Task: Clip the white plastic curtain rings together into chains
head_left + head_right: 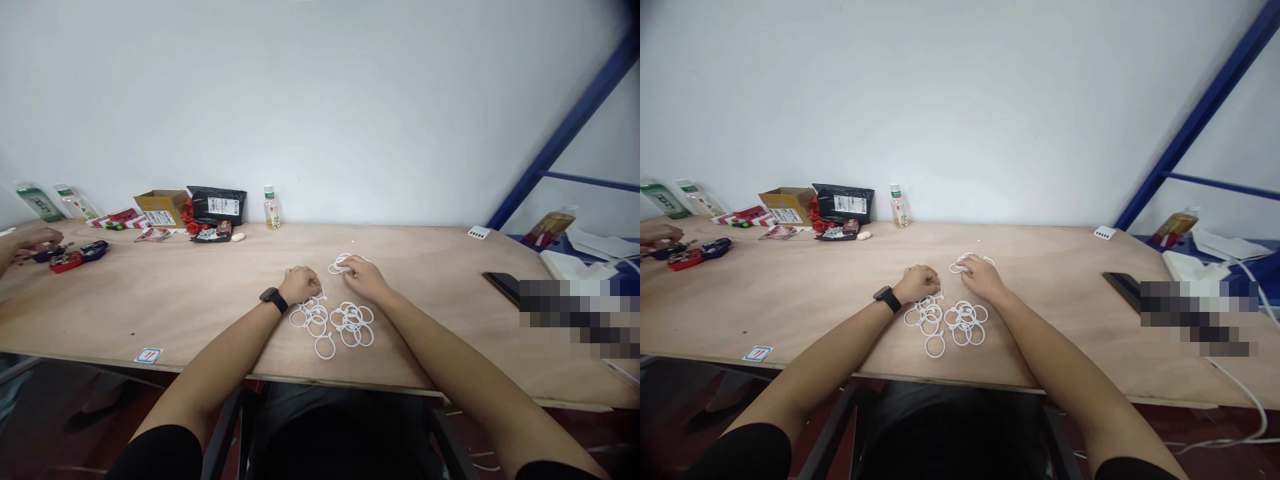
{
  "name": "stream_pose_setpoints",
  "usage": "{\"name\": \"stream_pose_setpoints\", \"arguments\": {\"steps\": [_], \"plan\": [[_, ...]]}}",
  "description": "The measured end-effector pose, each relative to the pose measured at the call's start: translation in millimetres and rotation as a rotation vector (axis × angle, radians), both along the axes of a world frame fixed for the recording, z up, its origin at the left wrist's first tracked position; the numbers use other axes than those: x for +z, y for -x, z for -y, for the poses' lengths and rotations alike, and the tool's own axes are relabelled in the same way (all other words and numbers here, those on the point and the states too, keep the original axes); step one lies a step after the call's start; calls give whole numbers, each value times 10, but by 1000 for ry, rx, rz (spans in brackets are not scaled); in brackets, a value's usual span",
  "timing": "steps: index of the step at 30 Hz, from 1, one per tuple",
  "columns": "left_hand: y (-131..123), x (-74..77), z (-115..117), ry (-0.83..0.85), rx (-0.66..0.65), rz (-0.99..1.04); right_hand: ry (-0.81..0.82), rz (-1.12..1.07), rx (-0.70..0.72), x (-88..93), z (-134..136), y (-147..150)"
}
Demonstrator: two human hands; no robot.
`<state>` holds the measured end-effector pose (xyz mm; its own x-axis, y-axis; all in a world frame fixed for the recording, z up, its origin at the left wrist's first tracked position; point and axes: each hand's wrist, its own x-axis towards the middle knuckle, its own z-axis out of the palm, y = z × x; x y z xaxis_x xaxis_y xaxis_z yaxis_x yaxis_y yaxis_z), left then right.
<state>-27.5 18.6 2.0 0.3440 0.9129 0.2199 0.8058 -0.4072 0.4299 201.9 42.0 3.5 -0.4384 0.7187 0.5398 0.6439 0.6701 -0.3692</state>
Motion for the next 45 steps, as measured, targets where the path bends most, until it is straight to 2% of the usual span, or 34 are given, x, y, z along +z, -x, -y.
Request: {"name": "stream_pose_setpoints", "arguments": {"steps": [3, 6, 8, 12, 18, 23, 37, 41, 45], "plan": [[-12, 31, 6, 2, 57, 20, 18, 26, 96, 10, 89, 100], [-11, 59, 6, -53, 138, 128, 84, 2, 56, 32, 159, 172], [-22, 76, 15, -110, 146, 215, 152, -25, 42, 50, 188, 199], [-72, 108, 59, -210, 42, 318, 255, -88, 120, 49, 195, 214], [-114, 142, 110, -228, -116, 324, 397, -363, 160, -56, 114, 192], [-104, 125, 102, -200, -121, 319, 494, -397, 246, -66, 127, 191], [-96, 100, 110, -56, -123, 370, 449, -334, 259, 7, 155, 163], [-54, 143, 101, 3, -176, 326, 406, -349, 177, 17, 142, 158], [90, 222, 57, -13, -226, 224, 319, -354, 85, 52, 106, 116]]}}
